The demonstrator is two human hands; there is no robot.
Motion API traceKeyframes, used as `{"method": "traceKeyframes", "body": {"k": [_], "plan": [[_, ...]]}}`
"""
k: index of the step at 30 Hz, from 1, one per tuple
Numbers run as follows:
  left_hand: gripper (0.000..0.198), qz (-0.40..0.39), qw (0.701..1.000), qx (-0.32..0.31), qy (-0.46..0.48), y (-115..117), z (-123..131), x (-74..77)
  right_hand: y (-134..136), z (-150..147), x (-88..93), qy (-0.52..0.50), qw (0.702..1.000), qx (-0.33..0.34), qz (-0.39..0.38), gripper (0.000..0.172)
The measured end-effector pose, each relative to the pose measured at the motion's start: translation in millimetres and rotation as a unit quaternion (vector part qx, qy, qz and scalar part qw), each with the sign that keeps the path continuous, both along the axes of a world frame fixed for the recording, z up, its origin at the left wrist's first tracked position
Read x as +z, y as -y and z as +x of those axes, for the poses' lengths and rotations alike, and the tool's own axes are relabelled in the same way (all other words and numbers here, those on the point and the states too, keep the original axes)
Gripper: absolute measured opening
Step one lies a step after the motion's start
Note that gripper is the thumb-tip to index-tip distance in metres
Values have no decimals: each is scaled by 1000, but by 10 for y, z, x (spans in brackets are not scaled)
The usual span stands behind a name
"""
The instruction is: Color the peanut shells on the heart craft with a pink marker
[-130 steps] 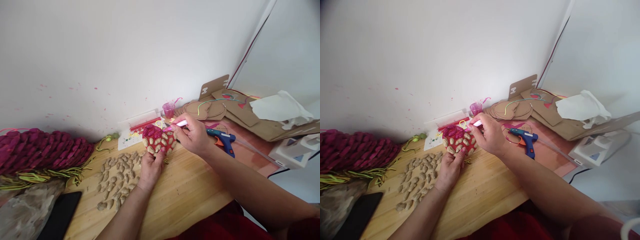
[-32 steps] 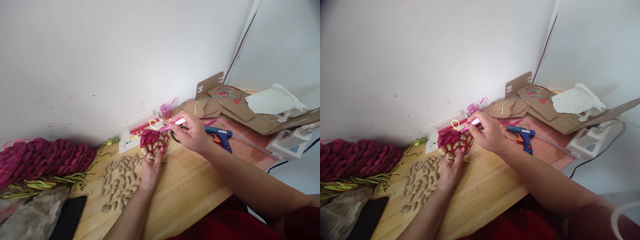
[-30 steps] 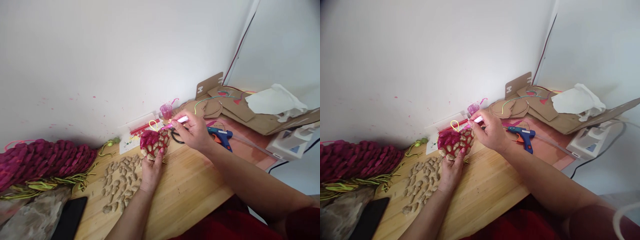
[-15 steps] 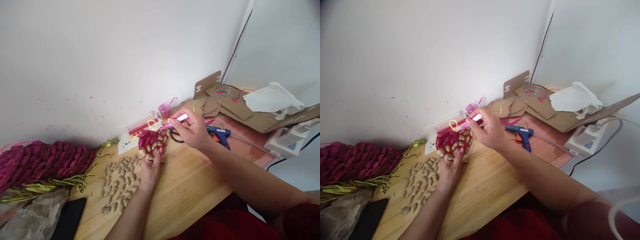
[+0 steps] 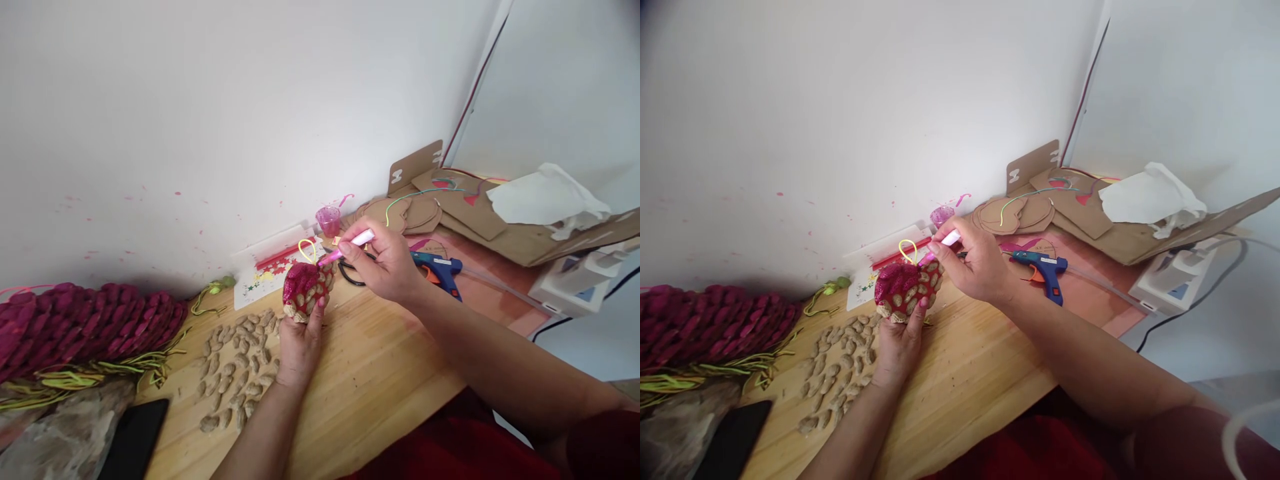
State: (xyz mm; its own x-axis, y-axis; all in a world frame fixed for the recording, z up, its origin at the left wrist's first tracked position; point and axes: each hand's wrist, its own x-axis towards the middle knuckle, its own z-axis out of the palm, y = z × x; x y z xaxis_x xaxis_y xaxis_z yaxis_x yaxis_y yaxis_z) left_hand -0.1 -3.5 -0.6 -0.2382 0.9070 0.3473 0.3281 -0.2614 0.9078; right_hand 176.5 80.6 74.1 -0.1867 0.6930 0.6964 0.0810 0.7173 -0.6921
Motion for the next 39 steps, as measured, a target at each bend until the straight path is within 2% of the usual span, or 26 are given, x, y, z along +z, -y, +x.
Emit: {"method": "traceKeyframes", "body": {"k": [5,10,13,19,23,28,33,39], "plan": [[30,8,1000,2,3,-7,-4,-27,4,-9,4,4,1000,-7,14,11],[32,19,999,-2,34,-22,24,17,-18,-8,3,-18,999,-26,1,11],[33,26,999,-7,46,-30,24,24,-8,-15,1,-30,999,-14,-3,11],[32,30,997,-22,69,-25,-12,-51,-20,-23,-22,-46,999,-2,-11,11],[31,37,998,-4,55,-26,-18,-69,-30,-15,-34,-60,998,-20,-1,11],[31,45,998,-1,44,-33,-14,-51,-16,-22,-25,-62,998,12,-20,13],[31,50,998,-5,24,-31,-30,-61,-15,-21,-6,-55,998,-31,-14,11],[31,52,998,2,30,-38,-5,-45,14,-19,-8,-33,999,-20,5,10]]}}
